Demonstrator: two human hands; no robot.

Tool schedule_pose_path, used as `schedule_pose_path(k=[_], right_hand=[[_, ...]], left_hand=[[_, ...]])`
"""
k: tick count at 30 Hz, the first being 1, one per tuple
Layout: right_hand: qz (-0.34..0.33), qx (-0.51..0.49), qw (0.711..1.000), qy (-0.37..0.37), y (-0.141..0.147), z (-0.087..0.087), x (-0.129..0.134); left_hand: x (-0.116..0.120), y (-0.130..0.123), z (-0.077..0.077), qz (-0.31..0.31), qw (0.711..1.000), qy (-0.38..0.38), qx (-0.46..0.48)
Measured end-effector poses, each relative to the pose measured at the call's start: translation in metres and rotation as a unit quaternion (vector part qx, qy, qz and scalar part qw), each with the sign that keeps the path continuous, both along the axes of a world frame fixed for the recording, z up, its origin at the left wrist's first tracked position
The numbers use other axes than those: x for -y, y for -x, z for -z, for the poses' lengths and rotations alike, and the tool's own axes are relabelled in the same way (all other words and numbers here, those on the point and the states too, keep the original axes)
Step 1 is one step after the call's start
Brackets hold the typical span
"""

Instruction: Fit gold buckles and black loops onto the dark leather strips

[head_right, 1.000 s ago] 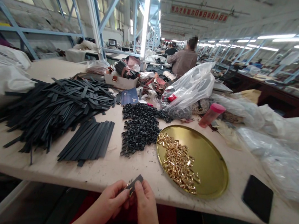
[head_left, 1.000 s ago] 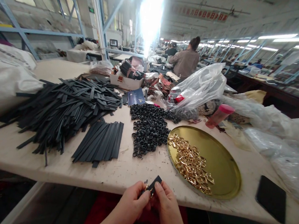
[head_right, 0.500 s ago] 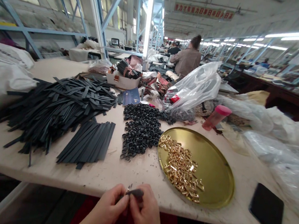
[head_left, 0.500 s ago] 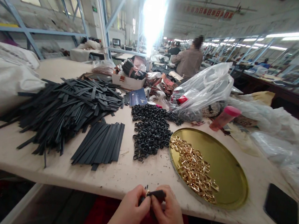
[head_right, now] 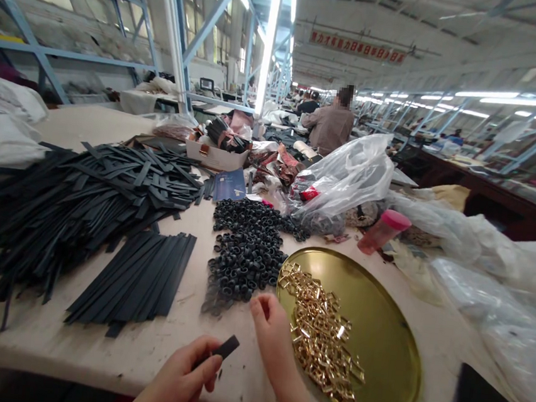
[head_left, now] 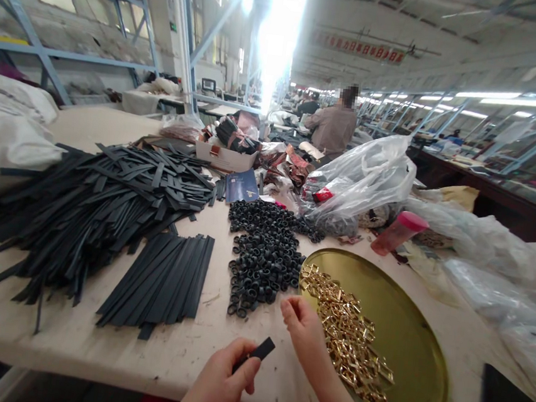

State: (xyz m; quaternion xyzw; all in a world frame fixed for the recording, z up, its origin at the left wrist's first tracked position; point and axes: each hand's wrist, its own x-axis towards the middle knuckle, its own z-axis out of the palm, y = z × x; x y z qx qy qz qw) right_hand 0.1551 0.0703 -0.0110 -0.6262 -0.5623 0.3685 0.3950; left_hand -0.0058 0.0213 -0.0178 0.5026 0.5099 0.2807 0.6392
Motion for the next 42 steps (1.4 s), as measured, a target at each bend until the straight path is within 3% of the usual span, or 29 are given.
schedule_pose_path(k=[3,6,17,22,27,31,37,42], right_hand=[[0.038,0.050,0.998,-0.016,0.002,0.007,-0.033],[0.042,0.076,0.996,-0.016,0.004,0.016,-0.041],[0.001,0.053,0.999,-0.011,-0.005,0.017,-0.018],[-0.025,-0.062,0.997,0.048,0.002,-0.001,0.005],[-0.044,-0.199,0.975,0.094,0.015,-0.018,0.040],[-0.020,-0.264,0.961,0.083,0.021,-0.015,0.049],[-0.018,-0.273,0.959,0.070,0.028,-0.014,0.055],[0.003,-0.294,0.954,0.050,0.029,-0.006,0.058]], left_hand=[[-0.004,-0.002,0.007,-0.033,0.999,0.024,-0.004],[-0.009,-0.005,0.012,-0.048,0.998,0.045,0.001],[-0.012,-0.015,0.008,-0.084,0.996,0.017,-0.009],[-0.002,-0.005,0.011,-0.102,0.994,-0.023,-0.018],[0.004,-0.006,0.003,-0.100,0.993,-0.057,-0.024],[0.010,-0.009,-0.005,-0.097,0.992,-0.069,-0.033],[0.019,-0.006,-0.015,-0.111,0.981,-0.120,-0.102],[0.016,-0.009,-0.012,-0.120,0.986,-0.093,-0.075]])
